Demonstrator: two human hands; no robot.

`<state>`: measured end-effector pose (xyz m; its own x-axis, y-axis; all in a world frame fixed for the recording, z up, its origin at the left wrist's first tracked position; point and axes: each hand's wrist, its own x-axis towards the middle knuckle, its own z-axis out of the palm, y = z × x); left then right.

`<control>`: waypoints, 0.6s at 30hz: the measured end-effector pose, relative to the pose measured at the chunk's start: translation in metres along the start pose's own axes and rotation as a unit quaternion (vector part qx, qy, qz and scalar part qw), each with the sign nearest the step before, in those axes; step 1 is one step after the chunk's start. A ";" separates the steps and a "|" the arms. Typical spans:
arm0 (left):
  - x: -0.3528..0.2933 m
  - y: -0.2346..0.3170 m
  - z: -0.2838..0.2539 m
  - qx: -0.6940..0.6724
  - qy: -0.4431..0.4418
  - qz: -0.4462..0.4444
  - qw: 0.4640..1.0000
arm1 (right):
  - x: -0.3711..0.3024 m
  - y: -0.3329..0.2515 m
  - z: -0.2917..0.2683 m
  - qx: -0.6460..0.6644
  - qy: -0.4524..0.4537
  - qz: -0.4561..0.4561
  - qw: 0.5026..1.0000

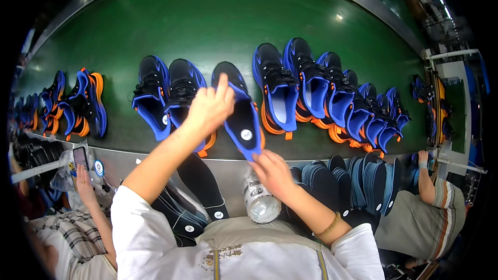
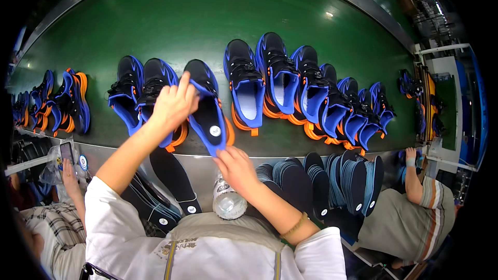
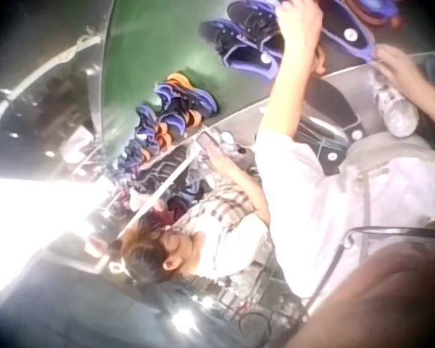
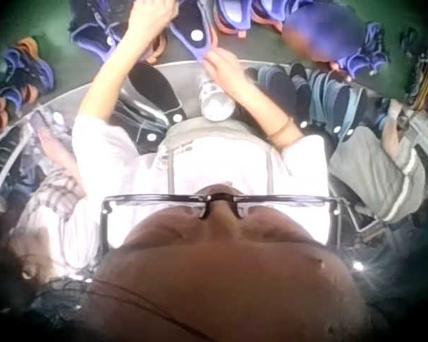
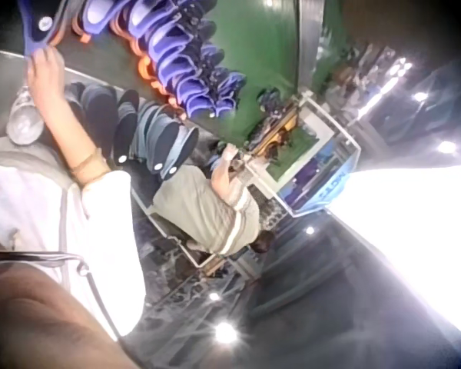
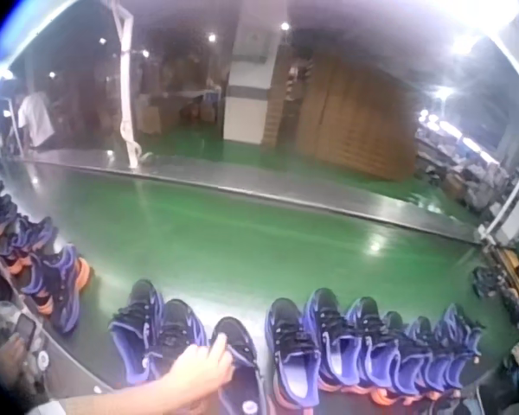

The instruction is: The person takes insoles from a stack and places them into shoes moving along an assembly line.

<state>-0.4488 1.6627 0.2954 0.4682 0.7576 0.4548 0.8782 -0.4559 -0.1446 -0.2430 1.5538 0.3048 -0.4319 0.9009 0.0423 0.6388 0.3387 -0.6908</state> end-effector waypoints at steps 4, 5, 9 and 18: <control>0.013 -0.010 0.014 0.127 -0.114 0.070 0.983 | 0.017 -0.005 0.002 0.035 -0.037 0.059 0.997; 0.010 -0.011 0.015 0.104 -0.141 0.105 0.979 | 0.015 -0.007 -0.002 0.041 -0.038 0.057 0.997; 0.016 -0.025 0.001 -0.037 -0.203 0.119 0.971 | -0.030 0.003 -0.061 -0.040 0.016 0.015 0.999; 0.025 -0.041 -0.055 -0.804 0.118 -0.376 0.446 | -0.201 0.026 -0.144 -0.168 -0.045 0.284 0.943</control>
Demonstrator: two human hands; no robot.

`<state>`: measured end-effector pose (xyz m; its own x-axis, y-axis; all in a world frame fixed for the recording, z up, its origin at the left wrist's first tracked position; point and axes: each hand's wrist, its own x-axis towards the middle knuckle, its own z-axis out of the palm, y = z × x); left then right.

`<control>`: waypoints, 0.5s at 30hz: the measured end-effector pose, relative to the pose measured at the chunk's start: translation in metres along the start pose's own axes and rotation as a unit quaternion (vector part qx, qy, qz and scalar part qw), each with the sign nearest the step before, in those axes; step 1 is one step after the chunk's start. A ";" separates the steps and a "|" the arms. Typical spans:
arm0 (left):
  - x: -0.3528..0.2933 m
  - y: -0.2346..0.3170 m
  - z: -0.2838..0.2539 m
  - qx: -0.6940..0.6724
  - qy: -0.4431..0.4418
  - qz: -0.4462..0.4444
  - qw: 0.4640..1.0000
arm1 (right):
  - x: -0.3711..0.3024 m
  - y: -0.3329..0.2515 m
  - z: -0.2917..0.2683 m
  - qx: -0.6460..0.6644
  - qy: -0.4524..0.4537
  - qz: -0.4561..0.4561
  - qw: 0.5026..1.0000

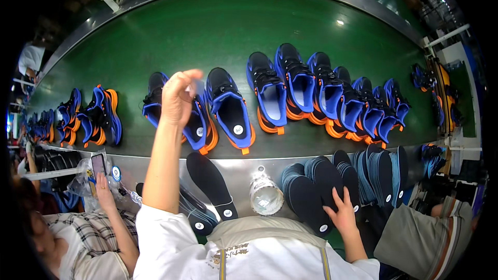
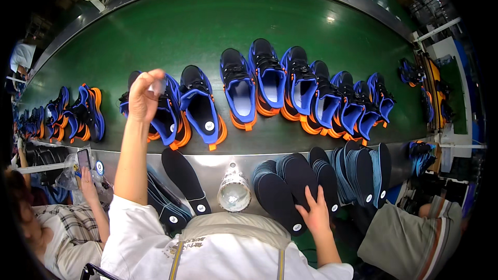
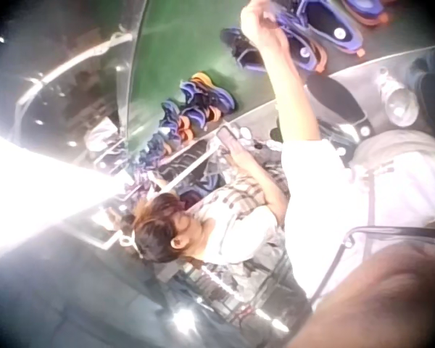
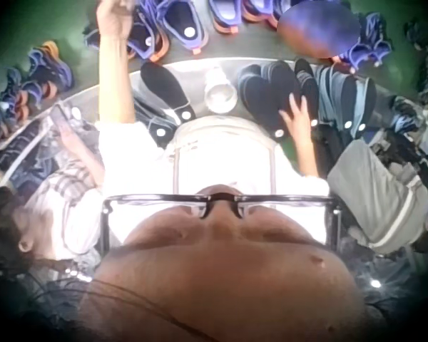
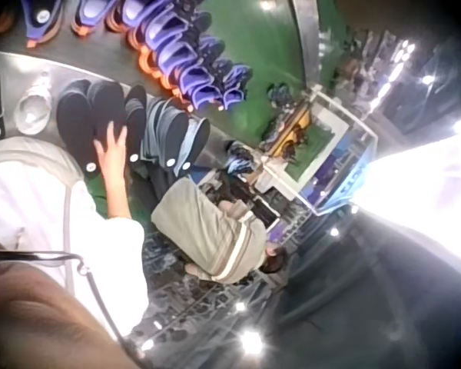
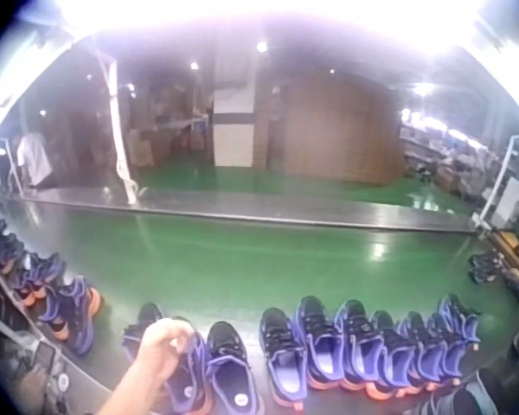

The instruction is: The person takes insoles from a stack and places them into shoes moving along an assembly line.

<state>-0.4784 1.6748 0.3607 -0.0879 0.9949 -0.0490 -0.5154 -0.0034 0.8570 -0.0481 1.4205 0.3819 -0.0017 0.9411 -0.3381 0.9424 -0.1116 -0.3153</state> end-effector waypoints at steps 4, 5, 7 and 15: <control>-0.003 -0.032 0.045 -0.064 -0.017 -0.100 0.993 | -0.030 0.018 0.009 0.000 0.002 0.062 0.998; -0.002 -0.049 0.060 0.071 -0.005 -0.084 0.994 | -0.029 0.020 0.002 -0.004 0.005 0.064 0.998; -0.004 -0.056 0.110 0.498 -0.048 -0.031 0.865 | -0.030 0.019 -0.022 0.094 0.028 0.100 0.990; 0.046 -0.116 0.081 0.621 -0.121 0.159 0.758 | 0.122 -0.073 -0.109 0.268 0.025 -0.110 0.957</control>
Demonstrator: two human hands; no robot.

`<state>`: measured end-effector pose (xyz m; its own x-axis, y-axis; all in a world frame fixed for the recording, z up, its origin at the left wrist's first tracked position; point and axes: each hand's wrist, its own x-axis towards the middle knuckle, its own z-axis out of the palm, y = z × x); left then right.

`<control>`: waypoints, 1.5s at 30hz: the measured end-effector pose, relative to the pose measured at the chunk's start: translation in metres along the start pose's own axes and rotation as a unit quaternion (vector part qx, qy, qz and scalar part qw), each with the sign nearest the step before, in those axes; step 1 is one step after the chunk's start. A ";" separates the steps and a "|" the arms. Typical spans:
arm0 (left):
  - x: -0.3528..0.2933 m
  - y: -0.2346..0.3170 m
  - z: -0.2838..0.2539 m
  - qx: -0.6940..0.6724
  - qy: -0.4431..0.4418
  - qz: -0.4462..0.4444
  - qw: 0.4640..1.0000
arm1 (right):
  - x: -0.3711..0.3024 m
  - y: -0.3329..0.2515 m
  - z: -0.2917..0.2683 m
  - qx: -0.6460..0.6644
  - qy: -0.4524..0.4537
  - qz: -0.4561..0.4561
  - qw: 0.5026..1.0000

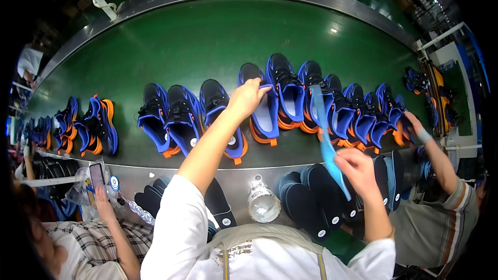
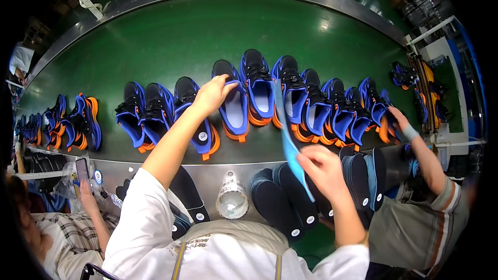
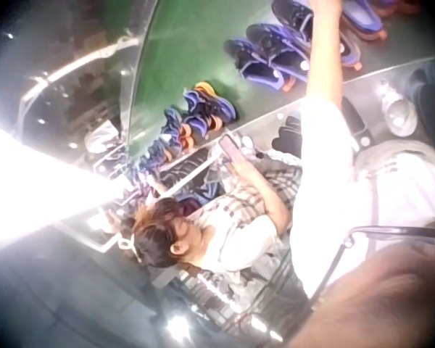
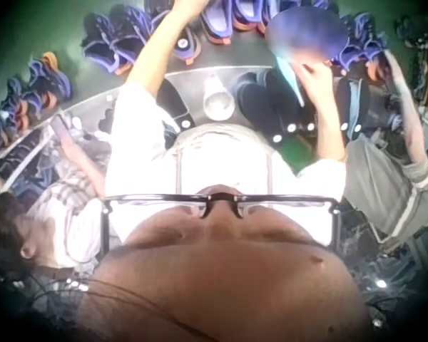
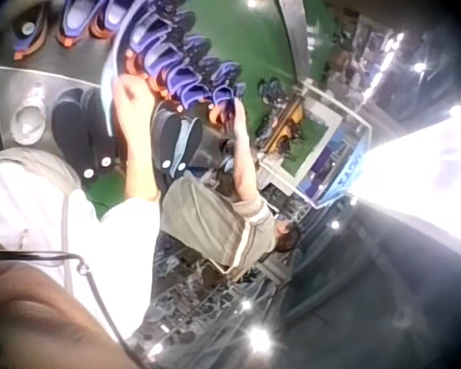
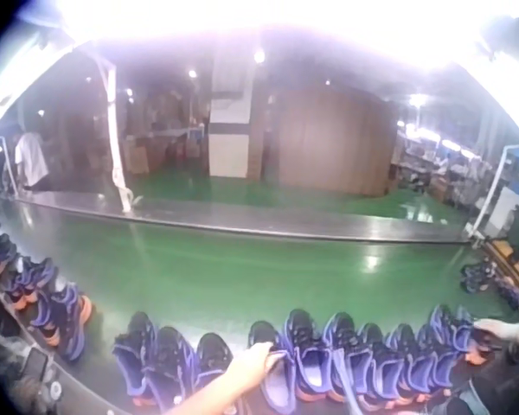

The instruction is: The person takes insoles from a stack and places them into shoes moving along an assembly line.

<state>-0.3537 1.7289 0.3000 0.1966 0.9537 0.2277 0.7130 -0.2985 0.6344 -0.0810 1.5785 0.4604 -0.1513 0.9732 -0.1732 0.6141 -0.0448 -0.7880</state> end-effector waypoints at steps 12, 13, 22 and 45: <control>-0.015 0.011 -0.018 -0.125 -0.161 -0.194 0.960 | 0.120 0.008 0.136 -0.226 -0.157 -0.022 0.961; -0.015 0.006 -0.015 -0.111 -0.158 -0.191 0.962 | 0.118 0.011 0.144 -0.275 -0.151 -0.074 0.947; -0.027 0.005 -0.013 -0.153 -0.156 -0.141 0.966 | 0.115 0.032 0.156 -0.337 -0.125 -0.104 0.927; -0.028 0.015 -0.006 -0.164 -0.104 -0.203 0.960 | 0.138 0.059 0.187 -0.449 -0.135 -0.178 0.865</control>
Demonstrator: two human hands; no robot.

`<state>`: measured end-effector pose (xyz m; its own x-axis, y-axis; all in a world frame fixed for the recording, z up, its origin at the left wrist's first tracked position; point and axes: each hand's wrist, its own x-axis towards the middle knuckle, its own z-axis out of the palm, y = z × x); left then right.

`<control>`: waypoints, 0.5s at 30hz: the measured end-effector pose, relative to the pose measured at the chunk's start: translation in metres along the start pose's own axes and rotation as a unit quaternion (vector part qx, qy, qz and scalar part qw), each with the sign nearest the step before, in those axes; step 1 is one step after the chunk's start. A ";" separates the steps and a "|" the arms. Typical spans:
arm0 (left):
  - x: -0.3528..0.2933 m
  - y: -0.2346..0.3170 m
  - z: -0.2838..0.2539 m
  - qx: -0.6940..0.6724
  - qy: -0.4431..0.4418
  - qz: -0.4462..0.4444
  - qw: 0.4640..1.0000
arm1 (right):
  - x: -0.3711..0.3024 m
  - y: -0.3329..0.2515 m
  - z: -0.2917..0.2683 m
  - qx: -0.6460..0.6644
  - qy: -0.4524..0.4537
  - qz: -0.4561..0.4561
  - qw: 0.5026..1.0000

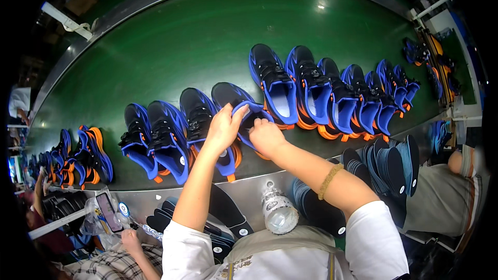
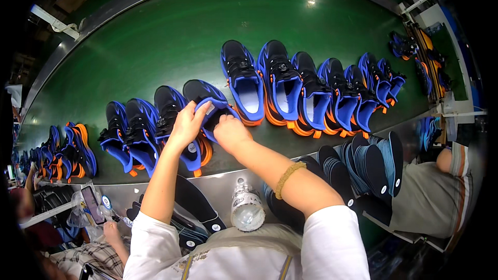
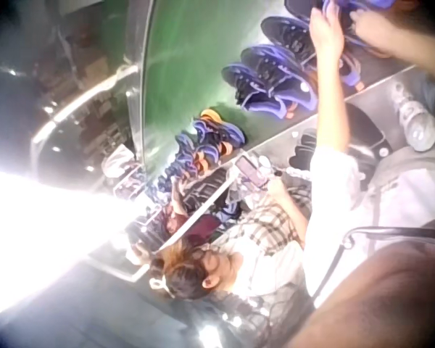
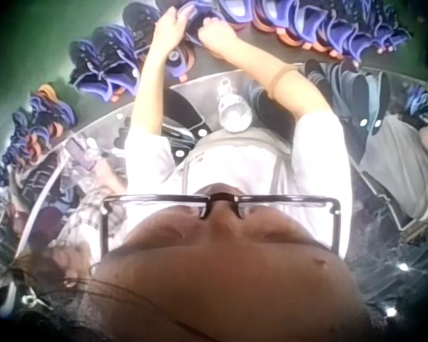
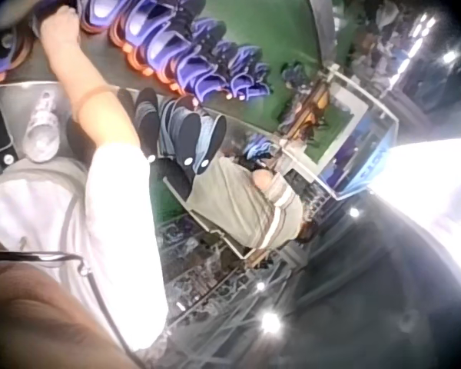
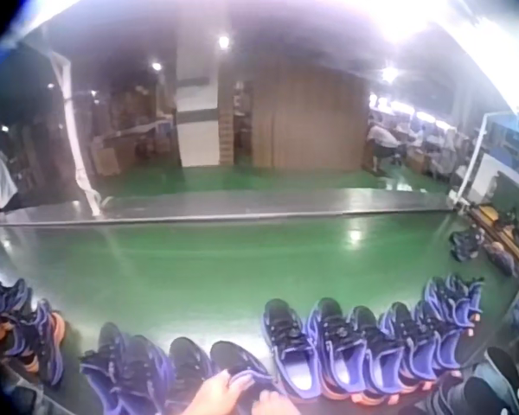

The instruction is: The person takes insoles from a stack and places them into shoes moving along an assembly line.

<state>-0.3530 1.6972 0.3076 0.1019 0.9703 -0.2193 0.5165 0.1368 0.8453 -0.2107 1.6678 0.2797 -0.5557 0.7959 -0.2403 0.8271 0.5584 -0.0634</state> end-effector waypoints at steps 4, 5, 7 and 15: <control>-0.004 -0.003 0.003 0.021 0.018 0.034 0.999 | 0.009 0.001 -0.009 -0.017 -0.074 -0.016 0.997; -0.004 -0.004 0.002 0.019 0.023 0.035 0.999 | 0.011 -0.002 -0.014 -0.058 -0.123 -0.041 0.990; -0.005 -0.006 0.001 0.043 0.019 0.028 0.999 | 0.016 -0.003 -0.011 -0.100 -0.172 -0.071 0.977; -0.005 0.000 0.002 0.008 0.027 0.079 0.996 | 0.021 0.009 0.003 -0.245 -0.259 -0.170 0.919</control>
<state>-0.3518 1.6918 0.3083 0.1384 0.9887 -0.0573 0.5105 -0.0217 0.8596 -0.2144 1.6892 0.2711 -0.5561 0.4083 -0.7239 0.4055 0.8936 0.1925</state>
